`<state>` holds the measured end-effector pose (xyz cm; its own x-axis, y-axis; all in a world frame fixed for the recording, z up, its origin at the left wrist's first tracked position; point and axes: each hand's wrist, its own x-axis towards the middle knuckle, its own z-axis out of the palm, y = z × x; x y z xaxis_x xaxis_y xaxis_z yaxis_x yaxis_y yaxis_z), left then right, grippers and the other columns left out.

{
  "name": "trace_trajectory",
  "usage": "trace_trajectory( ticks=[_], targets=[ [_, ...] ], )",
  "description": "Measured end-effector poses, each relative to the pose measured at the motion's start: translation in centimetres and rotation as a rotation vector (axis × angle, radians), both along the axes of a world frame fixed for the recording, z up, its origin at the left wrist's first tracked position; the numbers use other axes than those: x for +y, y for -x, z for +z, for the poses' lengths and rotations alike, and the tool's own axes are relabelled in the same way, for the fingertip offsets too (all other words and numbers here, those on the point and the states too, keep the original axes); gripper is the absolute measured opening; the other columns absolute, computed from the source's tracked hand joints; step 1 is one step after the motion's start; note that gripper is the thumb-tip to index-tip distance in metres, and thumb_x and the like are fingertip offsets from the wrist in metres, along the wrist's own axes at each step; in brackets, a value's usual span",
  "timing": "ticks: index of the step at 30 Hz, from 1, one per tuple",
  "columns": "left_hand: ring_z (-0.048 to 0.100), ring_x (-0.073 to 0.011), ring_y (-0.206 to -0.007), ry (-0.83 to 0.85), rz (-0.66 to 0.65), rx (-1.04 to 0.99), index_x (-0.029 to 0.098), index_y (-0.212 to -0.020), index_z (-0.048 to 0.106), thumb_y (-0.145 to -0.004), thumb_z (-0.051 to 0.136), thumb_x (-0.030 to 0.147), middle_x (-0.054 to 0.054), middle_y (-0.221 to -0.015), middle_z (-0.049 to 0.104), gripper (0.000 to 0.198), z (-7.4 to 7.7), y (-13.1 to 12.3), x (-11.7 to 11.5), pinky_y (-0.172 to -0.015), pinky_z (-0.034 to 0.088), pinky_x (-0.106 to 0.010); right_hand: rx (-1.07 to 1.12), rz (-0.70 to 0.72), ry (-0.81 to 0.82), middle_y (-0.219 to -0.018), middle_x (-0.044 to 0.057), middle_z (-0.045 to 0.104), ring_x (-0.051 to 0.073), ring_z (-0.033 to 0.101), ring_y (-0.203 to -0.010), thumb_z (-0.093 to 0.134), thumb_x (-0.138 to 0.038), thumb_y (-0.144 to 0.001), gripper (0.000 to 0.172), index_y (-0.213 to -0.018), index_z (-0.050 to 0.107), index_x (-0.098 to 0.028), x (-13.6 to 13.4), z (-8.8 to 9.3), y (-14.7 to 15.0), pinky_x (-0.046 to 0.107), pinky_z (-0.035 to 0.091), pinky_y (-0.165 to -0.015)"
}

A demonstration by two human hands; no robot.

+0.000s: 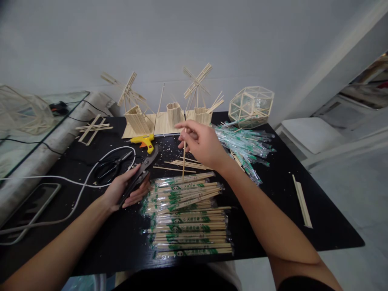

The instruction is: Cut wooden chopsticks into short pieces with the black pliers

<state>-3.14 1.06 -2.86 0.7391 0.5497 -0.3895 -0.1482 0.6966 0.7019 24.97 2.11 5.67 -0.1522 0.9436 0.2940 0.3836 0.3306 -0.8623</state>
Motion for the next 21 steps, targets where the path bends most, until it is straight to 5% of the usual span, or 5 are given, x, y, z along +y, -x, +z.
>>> trace_trajectory(
  ticks=[3,7,14,21],
  targets=[
    [0.032,-0.0058,-0.029,-0.027,0.161,-0.031,0.013,-0.068,0.058,-0.101,0.032,0.056,0.003,-0.047,0.042,0.061,0.4,-0.3,0.1,-0.026,0.028,-0.016,0.146,-0.040,0.047,-0.094,0.006,0.071,0.017,0.070,-0.072,0.058,-0.033,-0.095,0.043,-0.134,0.052,-0.019,0.2,-0.2,0.2,0.031,0.054,-0.059],
    [0.033,-0.0063,-0.032,-0.026,0.211,-0.001,0.013,-0.069,0.058,-0.101,0.033,0.055,0.003,-0.048,0.043,0.059,0.5,-0.5,0.2,-0.027,0.031,-0.016,0.144,-0.040,0.090,-0.092,0.008,0.074,0.016,0.069,-0.065,0.067,-0.032,-0.088,0.025,-0.106,0.061,-0.016,0.1,-0.5,0.7,0.032,0.054,-0.061],
    [0.045,-0.0103,-0.037,-0.211,0.280,0.181,0.012,-0.074,0.062,-0.096,0.043,0.056,-0.001,-0.051,0.052,0.053,0.0,-0.8,-0.2,-0.033,0.035,-0.020,-0.147,0.037,0.133,-0.078,0.005,0.075,0.015,0.065,-0.066,0.067,-0.030,-0.089,0.014,-0.090,0.067,-0.017,-0.5,-0.9,1.6,0.031,0.048,-0.066],
    [0.047,-0.0125,-0.043,-0.432,0.438,0.255,0.013,-0.082,0.065,-0.092,0.047,0.062,-0.001,-0.055,0.055,0.052,-0.3,-0.6,-0.3,-0.040,0.037,-0.024,-0.323,0.155,0.110,-0.059,-0.003,0.055,0.010,0.043,-0.054,0.057,-0.033,-0.097,0.022,-0.089,0.070,-0.018,-1.0,-1.5,2.5,0.029,0.034,-0.061]
  ],
)
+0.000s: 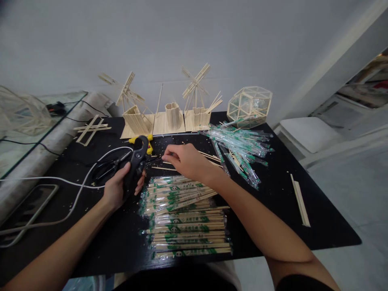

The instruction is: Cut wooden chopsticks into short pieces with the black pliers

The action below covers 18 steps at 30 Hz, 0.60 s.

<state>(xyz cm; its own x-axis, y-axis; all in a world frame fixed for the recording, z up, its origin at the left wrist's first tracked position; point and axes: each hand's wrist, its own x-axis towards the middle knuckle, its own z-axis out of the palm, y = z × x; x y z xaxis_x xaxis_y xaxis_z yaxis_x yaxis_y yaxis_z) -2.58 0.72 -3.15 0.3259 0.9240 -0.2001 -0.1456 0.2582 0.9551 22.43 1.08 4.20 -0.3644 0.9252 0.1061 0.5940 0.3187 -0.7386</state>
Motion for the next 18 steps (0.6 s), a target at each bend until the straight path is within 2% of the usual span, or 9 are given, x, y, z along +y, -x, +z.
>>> trace_trajectory(
  ticks=[5,8,12,18],
  targets=[
    [0.048,-0.0130,-0.055,-0.343,0.069,0.205,0.017,-0.087,0.064,-0.094,0.055,0.053,0.000,-0.066,0.056,0.037,-0.21,0.38,-0.17,-0.051,0.038,-0.026,0.073,0.040,-0.014,-0.056,-0.006,0.044,0.010,0.035,-0.052,0.053,-0.030,-0.099,0.026,-0.114,0.072,-0.020,-0.10,-0.58,0.26,0.029,0.026,-0.055],
    [0.048,-0.0136,-0.062,-0.491,0.051,0.358,0.019,-0.083,0.060,-0.097,0.054,0.049,0.001,-0.070,0.054,0.034,-0.27,0.50,-0.44,-0.057,0.038,-0.027,0.104,0.053,-0.018,-0.056,-0.006,0.042,0.010,0.033,-0.050,0.051,-0.028,-0.100,0.027,-0.117,0.070,-0.021,-0.12,-0.69,0.27,0.029,0.025,-0.053],
    [0.047,-0.0147,-0.065,-0.545,0.021,0.483,0.019,-0.080,0.056,-0.099,0.050,0.050,0.002,-0.069,0.051,0.036,-0.46,0.56,-0.56,-0.061,0.036,-0.028,0.154,0.054,-0.002,-0.060,-0.005,0.049,0.010,0.037,-0.051,0.051,-0.029,-0.100,0.024,-0.114,0.069,-0.021,-0.15,-0.64,0.34,0.028,0.025,-0.052],
    [0.047,-0.0150,-0.067,-0.565,0.025,0.589,0.019,-0.090,0.059,-0.097,0.052,0.051,0.002,-0.073,0.052,0.034,-0.59,0.68,-0.51,-0.062,0.035,-0.028,0.231,0.029,0.037,-0.063,-0.003,0.054,0.010,0.045,-0.055,0.053,-0.029,-0.099,0.022,-0.112,0.068,-0.018,-0.14,-0.46,0.63,0.027,0.033,-0.055]
  ],
)
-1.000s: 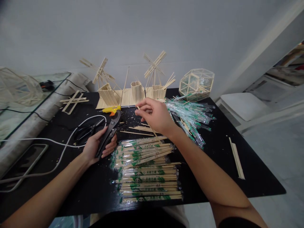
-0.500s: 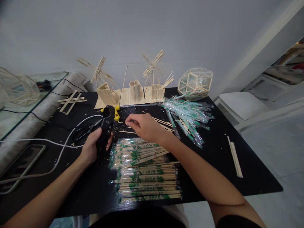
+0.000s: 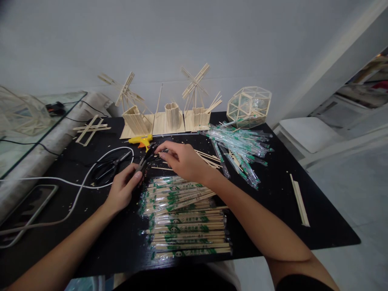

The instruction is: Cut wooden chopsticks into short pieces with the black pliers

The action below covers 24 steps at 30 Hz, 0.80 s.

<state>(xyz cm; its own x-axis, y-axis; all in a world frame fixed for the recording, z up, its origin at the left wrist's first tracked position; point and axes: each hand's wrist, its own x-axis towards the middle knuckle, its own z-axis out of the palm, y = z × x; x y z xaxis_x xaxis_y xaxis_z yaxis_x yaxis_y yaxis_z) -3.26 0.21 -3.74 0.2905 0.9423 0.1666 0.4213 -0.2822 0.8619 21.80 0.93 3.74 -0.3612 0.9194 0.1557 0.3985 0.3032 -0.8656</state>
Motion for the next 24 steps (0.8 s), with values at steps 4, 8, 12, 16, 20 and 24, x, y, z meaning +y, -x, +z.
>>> trace_trajectory(
  ticks=[4,8,12,16,20,24],
  targets=[
    [0.047,-0.0148,-0.067,-0.005,0.010,0.008,0.019,-0.090,0.059,-0.097,0.052,0.051,0.003,-0.072,0.051,0.033,0.04,0.08,0.00,-0.062,0.035,-0.028,0.058,-0.009,0.007,-0.064,-0.003,0.056,0.010,0.049,-0.056,0.054,-0.029,-0.099,0.023,-0.113,0.068,-0.017,0.03,-0.14,0.13,0.026,0.038,-0.056],
    [0.047,-0.0147,-0.066,-0.013,0.021,0.021,0.019,-0.089,0.059,-0.097,0.052,0.050,0.003,-0.072,0.050,0.032,-0.05,0.00,0.04,-0.062,0.035,-0.028,0.073,-0.006,0.007,-0.065,-0.002,0.057,0.010,0.051,-0.056,0.054,-0.029,-0.099,0.024,-0.113,0.068,-0.017,0.10,-0.47,0.23,0.026,0.039,-0.056],
    [0.048,-0.0150,-0.066,-0.014,0.026,0.034,0.019,-0.089,0.059,-0.097,0.052,0.051,0.003,-0.072,0.051,0.033,-0.07,-0.14,0.01,-0.063,0.036,-0.028,0.096,0.000,0.041,-0.065,-0.002,0.058,0.011,0.051,-0.057,0.054,-0.029,-0.098,0.023,-0.113,0.067,-0.016,0.14,-0.58,0.34,0.027,0.039,-0.056],
    [0.049,-0.0154,-0.067,-0.017,0.037,0.052,0.019,-0.089,0.059,-0.096,0.051,0.052,0.002,-0.072,0.051,0.034,-0.10,-0.16,-0.02,-0.063,0.037,-0.028,0.112,-0.010,0.080,-0.067,-0.001,0.059,0.011,0.052,-0.059,0.053,-0.029,-0.098,0.023,-0.113,0.065,-0.017,0.13,-0.42,0.33,0.028,0.040,-0.058],
    [0.049,-0.0153,-0.066,-0.011,0.042,0.063,0.019,-0.088,0.058,-0.096,0.051,0.052,0.003,-0.071,0.052,0.034,-0.05,-0.20,0.03,-0.063,0.037,-0.028,0.105,-0.029,0.100,-0.066,-0.001,0.062,0.011,0.052,-0.058,0.054,-0.030,-0.098,0.021,-0.113,0.062,-0.018,0.16,-0.42,0.24,0.028,0.039,-0.058],
    [0.050,-0.0156,-0.066,-0.009,0.045,0.088,0.020,-0.088,0.059,-0.095,0.051,0.052,0.002,-0.071,0.053,0.034,0.25,-0.36,-0.06,-0.063,0.038,-0.027,0.062,-0.023,0.144,-0.070,0.000,0.067,0.009,0.043,-0.051,0.052,-0.031,-0.099,0.019,-0.108,0.062,-0.018,0.29,-0.68,0.22,0.028,0.033,-0.053]
  ],
)
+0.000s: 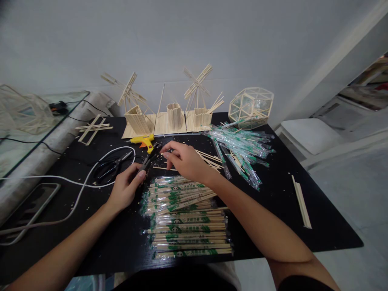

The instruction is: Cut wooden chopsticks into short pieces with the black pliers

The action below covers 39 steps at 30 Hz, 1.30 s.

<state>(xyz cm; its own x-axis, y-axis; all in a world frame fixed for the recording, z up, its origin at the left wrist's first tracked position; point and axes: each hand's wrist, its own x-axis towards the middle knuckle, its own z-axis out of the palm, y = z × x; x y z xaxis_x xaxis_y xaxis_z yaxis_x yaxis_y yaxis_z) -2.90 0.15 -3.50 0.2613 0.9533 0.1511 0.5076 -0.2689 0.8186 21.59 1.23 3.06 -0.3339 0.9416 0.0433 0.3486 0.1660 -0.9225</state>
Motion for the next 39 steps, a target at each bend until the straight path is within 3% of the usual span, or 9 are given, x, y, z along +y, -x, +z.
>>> trace_trajectory(
  ticks=[4,12,17,23,30,39],
  targets=[
    [0.051,-0.0156,-0.066,-0.007,0.006,0.031,0.020,-0.089,0.060,-0.094,0.052,0.053,0.003,-0.070,0.053,0.034,0.26,-0.14,-0.16,-0.063,0.038,-0.027,0.011,0.003,0.053,-0.072,0.001,0.068,0.009,0.039,-0.049,0.050,-0.032,-0.100,0.019,-0.107,0.061,-0.018,0.08,-0.22,0.14,0.028,0.028,-0.049],
    [0.050,-0.0151,-0.067,-0.027,0.009,0.054,0.019,-0.091,0.060,-0.094,0.052,0.052,0.002,-0.074,0.054,0.034,0.36,-0.16,-0.17,-0.064,0.038,-0.027,0.066,0.017,0.104,-0.069,0.000,0.065,0.009,0.044,-0.052,0.051,-0.034,-0.100,0.019,-0.104,0.059,-0.018,0.14,-0.50,0.26,0.027,0.030,-0.050],
    [0.053,-0.0155,-0.070,-0.046,0.014,0.073,0.019,-0.092,0.060,-0.094,0.053,0.051,0.001,-0.076,0.057,0.033,0.27,-0.08,-0.13,-0.067,0.040,-0.028,0.082,-0.014,0.107,-0.065,-0.001,0.064,0.009,0.044,-0.051,0.058,-0.031,-0.096,0.014,-0.091,0.056,-0.018,0.13,-0.10,0.33,0.027,0.032,-0.051],
    [0.055,-0.0162,-0.072,-0.072,0.013,0.071,0.019,-0.093,0.061,-0.093,0.055,0.050,0.001,-0.079,0.060,0.032,0.30,-0.23,-0.17,-0.069,0.043,-0.028,0.116,0.006,0.116,-0.075,0.002,0.067,0.008,0.041,-0.053,0.056,-0.027,-0.097,0.013,-0.089,0.057,-0.017,0.14,0.21,0.38,0.027,0.031,-0.051],
    [0.061,-0.0199,-0.084,-0.125,0.004,0.072,0.020,-0.103,0.060,-0.091,0.059,0.048,-0.003,-0.092,0.066,0.031,0.32,-0.19,-0.21,-0.078,0.046,-0.031,0.149,0.043,0.121,-0.068,-0.002,0.056,0.009,0.042,-0.056,0.053,-0.027,-0.098,0.020,-0.080,0.057,-0.018,0.05,0.15,0.54,0.028,0.031,-0.053],
    [0.060,-0.0189,-0.081,-0.216,0.036,0.105,0.020,-0.102,0.059,-0.085,0.067,0.046,-0.002,-0.090,0.065,0.032,0.27,-0.13,-0.13,-0.076,0.047,-0.031,0.143,0.060,0.109,-0.061,-0.004,0.048,0.010,0.042,-0.057,0.052,-0.023,-0.098,0.021,-0.078,0.057,-0.017,0.01,0.41,0.71,0.027,0.032,-0.055]
  ],
)
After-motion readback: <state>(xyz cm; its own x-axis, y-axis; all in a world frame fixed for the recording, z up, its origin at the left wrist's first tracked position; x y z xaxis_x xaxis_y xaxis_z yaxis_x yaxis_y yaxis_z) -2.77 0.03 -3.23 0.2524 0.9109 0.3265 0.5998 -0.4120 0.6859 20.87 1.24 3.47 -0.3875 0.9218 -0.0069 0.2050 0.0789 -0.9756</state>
